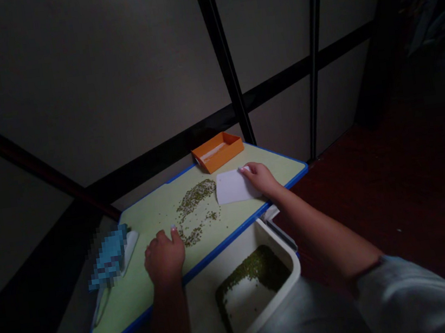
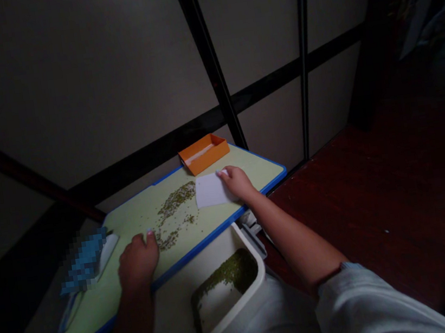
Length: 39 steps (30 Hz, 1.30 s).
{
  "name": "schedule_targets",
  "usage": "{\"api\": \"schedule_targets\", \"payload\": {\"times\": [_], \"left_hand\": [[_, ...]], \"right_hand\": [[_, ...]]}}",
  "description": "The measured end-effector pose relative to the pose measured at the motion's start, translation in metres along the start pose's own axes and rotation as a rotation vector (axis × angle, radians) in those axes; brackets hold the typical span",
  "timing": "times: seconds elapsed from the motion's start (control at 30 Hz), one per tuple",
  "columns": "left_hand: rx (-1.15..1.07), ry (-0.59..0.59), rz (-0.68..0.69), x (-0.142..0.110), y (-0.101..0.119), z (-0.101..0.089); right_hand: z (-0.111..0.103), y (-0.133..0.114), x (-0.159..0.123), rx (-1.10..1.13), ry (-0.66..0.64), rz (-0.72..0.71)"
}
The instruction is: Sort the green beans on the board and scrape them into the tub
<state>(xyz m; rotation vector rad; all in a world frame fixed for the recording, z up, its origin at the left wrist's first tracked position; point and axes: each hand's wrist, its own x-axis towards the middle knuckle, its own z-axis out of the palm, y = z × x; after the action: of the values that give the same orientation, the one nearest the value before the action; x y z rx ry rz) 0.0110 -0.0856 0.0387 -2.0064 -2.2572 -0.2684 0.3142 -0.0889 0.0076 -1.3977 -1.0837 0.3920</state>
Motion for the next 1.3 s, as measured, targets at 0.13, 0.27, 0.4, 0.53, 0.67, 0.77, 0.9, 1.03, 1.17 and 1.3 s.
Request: {"api": "schedule_targets", "payload": {"times": [0.13, 0.27, 0.4, 0.53, 0.67, 0.77, 0.9, 1.03, 1.17, 1.3], "left_hand": [[-0.009, 0.029, 0.008, 0.002, -0.002, 0.004], [-0.013, 0.043, 0.003, 0.004, -0.003, 0.007], [-0.02, 0.031, 0.004, 0.003, -0.003, 0.006], [-0.018, 0.035, 0.017, 0.002, -0.003, 0.005], [-0.017, 0.036, 0.012, 0.002, -0.003, 0.005], [-0.02, 0.038, 0.004, 0.001, -0.002, 0.005], [-0.019, 0.027, 0.005, 0.0, -0.001, 0.002], [-0.017, 0.009, -0.004, -0.001, 0.0, 0.0], [-0.023, 0.007, -0.009, -0.002, 0.001, -0.001], [-0.034, -0.003, -0.012, -0.001, 0.001, -0.001]], "right_hand": [[0.008, -0.001, 0.005, -0.007, -0.097, 0.005], [0.009, 0.001, 0.006, 0.014, -0.13, 0.0], [0.006, 0.0, 0.004, 0.02, -0.153, 0.011], [0.004, -0.001, 0.003, 0.033, -0.189, 0.012], [0.001, -0.001, 0.002, 0.046, -0.216, 0.021], [-0.002, -0.002, 0.0, 0.043, -0.229, 0.013], [-0.005, -0.005, -0.003, 0.049, -0.258, 0.007], [-0.008, -0.006, -0.007, 0.09, -0.307, -0.007], [-0.008, -0.004, -0.008, 0.062, -0.29, -0.042], [-0.007, -0.003, -0.008, 0.027, -0.265, -0.043]]}}
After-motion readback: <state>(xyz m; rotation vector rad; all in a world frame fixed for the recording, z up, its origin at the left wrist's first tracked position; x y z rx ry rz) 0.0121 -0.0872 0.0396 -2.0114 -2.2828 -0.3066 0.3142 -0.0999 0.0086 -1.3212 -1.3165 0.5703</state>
